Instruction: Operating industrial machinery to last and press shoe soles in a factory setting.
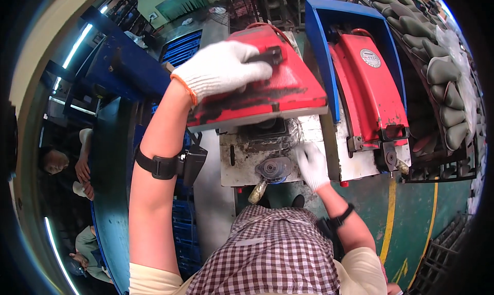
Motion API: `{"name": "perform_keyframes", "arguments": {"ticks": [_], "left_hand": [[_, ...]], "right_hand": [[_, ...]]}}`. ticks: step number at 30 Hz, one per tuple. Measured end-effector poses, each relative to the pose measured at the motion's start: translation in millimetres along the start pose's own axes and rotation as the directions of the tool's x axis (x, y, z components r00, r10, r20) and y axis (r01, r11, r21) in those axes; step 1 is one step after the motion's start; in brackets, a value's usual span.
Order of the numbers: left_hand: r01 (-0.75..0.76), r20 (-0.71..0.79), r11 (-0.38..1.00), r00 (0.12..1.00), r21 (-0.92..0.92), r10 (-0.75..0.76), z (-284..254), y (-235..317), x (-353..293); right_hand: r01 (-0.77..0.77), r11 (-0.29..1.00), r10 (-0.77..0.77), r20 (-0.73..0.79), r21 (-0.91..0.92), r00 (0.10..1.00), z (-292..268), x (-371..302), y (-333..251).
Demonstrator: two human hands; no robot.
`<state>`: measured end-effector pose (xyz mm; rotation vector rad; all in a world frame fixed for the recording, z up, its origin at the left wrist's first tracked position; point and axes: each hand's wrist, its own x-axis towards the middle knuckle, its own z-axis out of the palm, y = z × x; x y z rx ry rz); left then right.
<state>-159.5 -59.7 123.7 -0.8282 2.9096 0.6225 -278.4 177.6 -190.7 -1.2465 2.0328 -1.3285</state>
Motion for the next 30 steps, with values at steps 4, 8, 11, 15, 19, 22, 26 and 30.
{"name": "perform_keyframes", "arguments": {"ticks": [4,8,11,15,19,22,26,30], "left_hand": [[0.163,0.353,0.926,0.935,-0.34,-0.036,46.3,-1.7,4.3],[0.083,0.357,0.98,0.934,-0.181,-0.014,109.6,-5.8,-2.7],[0.002,0.197,0.998,0.98,-0.055,0.009,165.0,-15.4,-18.1],[0.006,0.074,1.0,0.997,0.022,-0.008,227.5,-27.9,-26.0],[0.032,0.0,0.997,0.999,0.067,-0.032,253.8,-34.7,-28.1],[-0.005,-0.032,0.999,0.999,0.037,0.006,253.5,-35.3,-27.7],[0.0,-0.026,0.999,1.0,0.05,0.001,257.2,-36.6,-25.9],[-0.008,-0.046,1.0,0.999,0.024,0.009,255.2,-32.6,-28.0]], "right_hand": [[-0.12,0.987,0.16,0.506,-0.111,0.847,-38.7,-71.8,4.4],[-0.387,0.92,0.11,0.906,0.063,0.409,-9.6,-81.7,45.7],[-0.651,0.759,0.133,0.972,0.026,0.194,11.8,-60.1,10.5],[-0.868,0.471,-0.064,0.988,0.155,0.141,61.0,-46.0,8.0],[-0.975,0.051,-0.149,0.967,0.217,0.207,91.3,-62.1,9.3],[-0.982,-0.049,-0.076,0.979,0.184,0.188,73.0,-62.1,3.6],[-0.992,-0.089,-0.027,0.995,0.091,0.094,5.7,-51.0,49.1],[-0.758,0.564,0.457,0.641,0.327,0.616,-76.5,-46.8,32.6]]}}
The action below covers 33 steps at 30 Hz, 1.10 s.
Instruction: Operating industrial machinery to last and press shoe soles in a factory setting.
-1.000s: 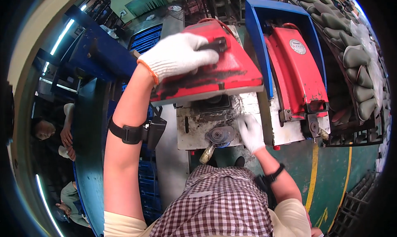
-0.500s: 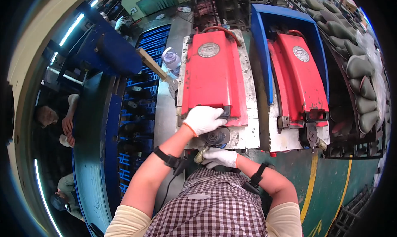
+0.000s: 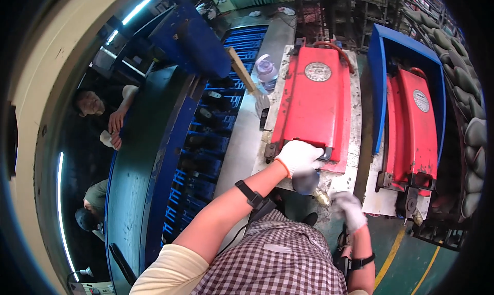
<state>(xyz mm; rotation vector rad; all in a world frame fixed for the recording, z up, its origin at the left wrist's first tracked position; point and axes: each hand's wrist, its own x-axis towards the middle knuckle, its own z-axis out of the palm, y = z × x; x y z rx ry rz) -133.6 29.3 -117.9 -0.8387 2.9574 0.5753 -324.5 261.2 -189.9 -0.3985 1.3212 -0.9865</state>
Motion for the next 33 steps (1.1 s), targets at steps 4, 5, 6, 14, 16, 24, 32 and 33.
{"name": "perform_keyframes", "arguments": {"ticks": [4,5,6,14,16,24,32,33], "left_hand": [[0.011,-0.021,1.0,1.0,-0.006,-0.011,0.0,2.6,-3.0],[0.001,-0.016,1.0,1.0,0.004,-0.001,-1.7,2.0,-2.3],[0.013,-0.034,1.0,0.999,-0.001,-0.013,-3.8,2.1,-2.2],[0.043,-0.104,0.998,0.993,-0.051,-0.048,-10.9,6.2,-5.8],[0.061,-0.139,0.994,0.987,-0.093,-0.074,-10.8,9.0,-5.7],[0.001,-0.515,0.992,0.855,-0.123,-0.064,20.3,17.4,-1.0],[-0.423,-0.627,0.892,0.741,-0.157,0.241,24.2,120.7,64.6],[-0.459,-0.607,0.879,0.737,-0.128,0.297,31.3,140.6,72.3]], "right_hand": [[0.319,0.863,-0.49,-0.499,-0.391,0.715,-95.8,-19.8,9.1],[0.334,0.729,-0.672,-0.53,-0.598,0.518,-124.3,-27.0,8.4],[0.291,0.56,-0.824,-0.486,-0.775,0.291,-157.1,-34.4,10.1],[-0.275,0.63,-0.683,-0.686,-0.727,0.249,-296.5,-73.9,46.3],[-0.281,0.573,-0.76,-0.628,-0.77,0.171,-307.4,-63.9,55.4],[-0.33,0.665,-0.612,-0.742,-0.67,0.274,-317.1,-68.0,36.8],[-0.444,0.686,-0.43,-0.814,-0.576,0.391,-255.1,-80.2,-12.4],[-0.383,0.693,-0.487,-0.789,-0.611,0.375,-272.8,-79.9,3.0]]}}
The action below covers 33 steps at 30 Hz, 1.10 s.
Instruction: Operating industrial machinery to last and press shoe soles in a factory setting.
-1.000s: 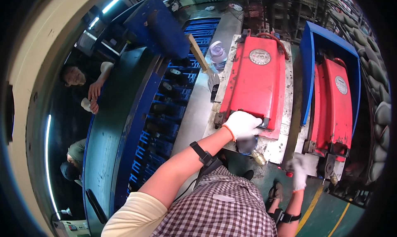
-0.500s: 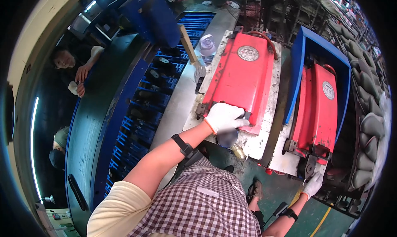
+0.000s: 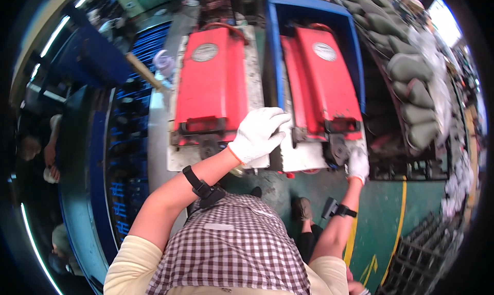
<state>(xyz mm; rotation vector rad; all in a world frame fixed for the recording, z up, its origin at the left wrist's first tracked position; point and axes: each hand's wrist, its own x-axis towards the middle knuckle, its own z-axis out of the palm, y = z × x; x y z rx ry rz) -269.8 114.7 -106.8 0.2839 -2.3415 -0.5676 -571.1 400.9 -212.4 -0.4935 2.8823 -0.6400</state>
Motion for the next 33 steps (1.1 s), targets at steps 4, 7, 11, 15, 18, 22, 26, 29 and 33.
{"name": "perform_keyframes", "arguments": {"ticks": [4,7,11,15,18,22,26,29,33], "left_hand": [[-0.15,0.213,0.988,0.965,-0.042,0.155,53.2,19.5,9.5],[-0.165,0.368,0.984,0.913,-0.063,0.177,72.6,33.7,29.3],[-0.242,0.309,0.967,0.916,-0.08,0.254,102.1,39.5,34.3],[-0.342,0.152,0.936,0.924,-0.081,0.35,105.5,47.4,59.3],[-0.349,0.091,0.937,0.934,0.013,0.346,94.5,63.1,99.9],[-0.362,-0.125,0.927,0.92,0.1,0.373,79.2,65.0,157.8],[-0.363,-0.202,0.92,0.899,0.15,0.388,51.2,79.0,221.3],[-0.301,-0.201,0.931,0.918,0.208,0.342,14.8,77.7,250.9],[-0.38,-0.255,0.908,0.874,0.174,0.414,-3.7,68.5,285.7]], "right_hand": [[-0.206,0.952,0.211,-0.002,-0.225,0.978,4.4,-28.9,-16.7],[-0.152,0.988,0.151,-0.026,-0.027,0.988,5.0,-85.4,-32.5],[-0.121,0.983,0.1,0.151,0.137,0.983,14.8,-155.7,-57.0],[-0.051,0.933,0.053,0.006,0.356,0.999,15.1,-165.0,-41.1],[0.337,0.892,-0.245,-0.303,0.303,0.921,9.5,-143.5,-54.6],[0.456,0.874,-0.446,-0.095,0.166,0.89,-4.3,-67.8,-127.4],[0.334,0.942,-0.334,-0.004,-0.021,0.942,63.6,55.2,-132.6],[0.353,0.847,-0.441,-0.154,-0.398,0.884,87.5,70.5,-179.7],[0.314,0.941,-0.32,-0.031,-0.13,0.947,70.2,92.7,-183.9]]}}
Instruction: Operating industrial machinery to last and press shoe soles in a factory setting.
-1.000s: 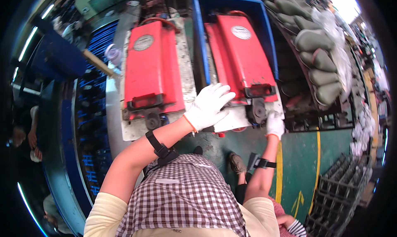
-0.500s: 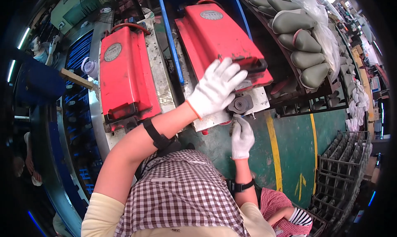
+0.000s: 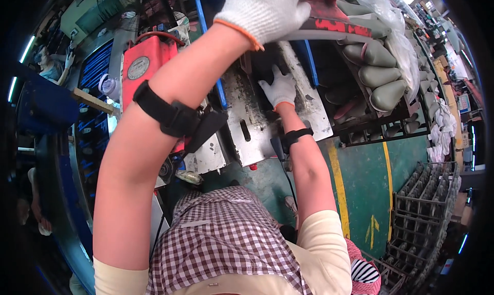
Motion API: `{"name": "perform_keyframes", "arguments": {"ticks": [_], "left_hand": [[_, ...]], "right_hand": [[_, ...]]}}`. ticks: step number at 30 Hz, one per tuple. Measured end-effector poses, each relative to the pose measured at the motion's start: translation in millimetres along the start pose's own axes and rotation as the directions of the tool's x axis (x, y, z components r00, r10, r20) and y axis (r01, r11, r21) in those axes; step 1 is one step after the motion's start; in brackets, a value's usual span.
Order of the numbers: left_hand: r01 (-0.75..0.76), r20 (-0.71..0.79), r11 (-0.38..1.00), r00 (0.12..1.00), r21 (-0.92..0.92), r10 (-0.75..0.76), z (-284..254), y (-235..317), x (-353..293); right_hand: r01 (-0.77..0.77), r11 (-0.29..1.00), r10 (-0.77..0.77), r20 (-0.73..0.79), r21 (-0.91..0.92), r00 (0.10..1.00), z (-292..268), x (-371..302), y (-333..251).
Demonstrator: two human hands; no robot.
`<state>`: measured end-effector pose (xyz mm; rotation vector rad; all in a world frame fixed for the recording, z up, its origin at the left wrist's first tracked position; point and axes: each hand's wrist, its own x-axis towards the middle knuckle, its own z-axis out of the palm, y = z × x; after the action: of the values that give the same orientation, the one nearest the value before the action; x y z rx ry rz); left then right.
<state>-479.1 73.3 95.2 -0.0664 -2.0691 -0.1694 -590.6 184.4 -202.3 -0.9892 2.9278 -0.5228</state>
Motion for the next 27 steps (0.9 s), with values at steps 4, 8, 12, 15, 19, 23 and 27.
{"name": "perform_keyframes", "arguments": {"ticks": [4,8,12,15,19,23,27], "left_hand": [[-0.055,-0.12,0.997,0.992,-0.046,0.049,5.3,-3.3,11.6],[-0.021,-0.106,1.0,0.994,0.012,0.023,-11.5,-8.2,-9.8],[0.351,-0.043,0.846,0.916,-0.402,-0.4,-20.7,-16.4,-94.4],[0.704,0.187,0.448,0.627,-0.552,-0.756,-59.7,-39.8,-190.5],[0.611,0.669,-0.43,0.232,-0.665,-0.706,-118.3,-16.0,-256.1],[0.545,0.654,-0.493,0.141,-0.678,-0.743,-175.5,4.1,-278.3],[0.547,0.559,-0.425,0.096,-0.721,-0.823,-224.9,13.2,-293.3]], "right_hand": [[-0.122,0.529,0.031,0.124,0.84,0.992,-25.2,-2.3,22.0],[-0.633,-0.136,-0.092,0.627,0.762,0.774,-53.5,-104.5,13.1],[-0.507,-0.444,-0.129,0.508,0.739,0.852,-56.5,-194.5,-0.8],[-0.58,-0.451,-0.341,0.47,0.678,0.814,-58.0,-238.3,-2.0],[-0.687,-0.423,-0.389,0.566,0.59,0.726,-46.1,-264.2,-9.5],[-0.784,-0.269,-0.551,0.578,0.559,0.601,-39.3,-260.4,-39.6],[-0.83,-0.15,-0.632,0.594,0.538,0.499,-37.4,-259.2,-77.5]]}}
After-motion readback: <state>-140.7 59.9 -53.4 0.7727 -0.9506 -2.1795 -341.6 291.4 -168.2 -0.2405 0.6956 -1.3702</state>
